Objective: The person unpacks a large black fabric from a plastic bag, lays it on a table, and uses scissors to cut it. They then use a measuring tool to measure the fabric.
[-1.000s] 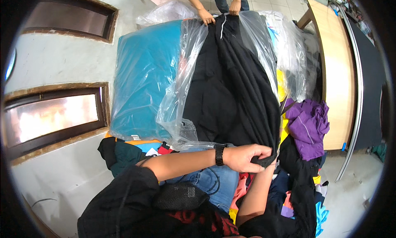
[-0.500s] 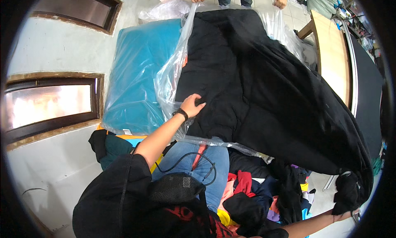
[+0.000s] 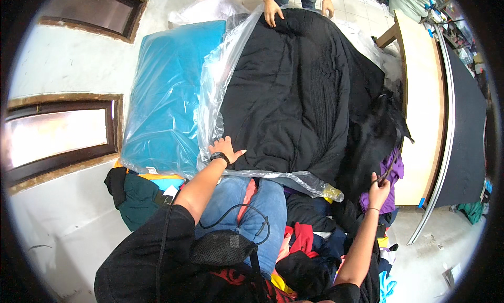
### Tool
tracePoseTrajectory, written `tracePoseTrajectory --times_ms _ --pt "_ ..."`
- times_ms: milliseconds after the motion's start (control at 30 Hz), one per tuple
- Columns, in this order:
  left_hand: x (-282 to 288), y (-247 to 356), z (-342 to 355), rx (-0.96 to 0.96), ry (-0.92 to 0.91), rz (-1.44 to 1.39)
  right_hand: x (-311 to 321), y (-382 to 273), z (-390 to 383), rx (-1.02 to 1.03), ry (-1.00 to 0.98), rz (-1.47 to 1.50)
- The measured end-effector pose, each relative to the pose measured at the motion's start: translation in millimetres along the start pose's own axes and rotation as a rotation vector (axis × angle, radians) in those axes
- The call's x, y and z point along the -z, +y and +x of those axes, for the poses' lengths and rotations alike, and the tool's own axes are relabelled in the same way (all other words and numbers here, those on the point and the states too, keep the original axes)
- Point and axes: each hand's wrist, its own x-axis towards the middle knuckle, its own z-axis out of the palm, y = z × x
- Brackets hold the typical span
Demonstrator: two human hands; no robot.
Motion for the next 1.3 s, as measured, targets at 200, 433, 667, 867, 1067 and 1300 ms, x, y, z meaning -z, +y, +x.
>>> tracePoseTrajectory --times_ms 200,433,667,867,1067,1300 --pt "-24 -3 21 -0.165 0.082 0.077 -65 -71 -77 0.221 -0.132 0.391" --pt "-31 -20 -7 -0.526 0.23 0.126 -171 -46 -116 0.492 -0.089 -0.064" --pt "-67 -36 -58 -0.663 0.034 0.069 -166 75 -109 0.171 -0.165 -0.007" --pt "-82 -80 -41 -0.294 0.082 -0.529 -177 97 -95 -0.164 0.016 0.082" --pt "-141 -177 8 0.288 0.194 -0.782 -203 20 -154 -0.198 0.185 0.018" --pt "-207 -208 -9 0.254 -0.166 -0.743 -208 40 -180 -0.321 -0.012 0.076"
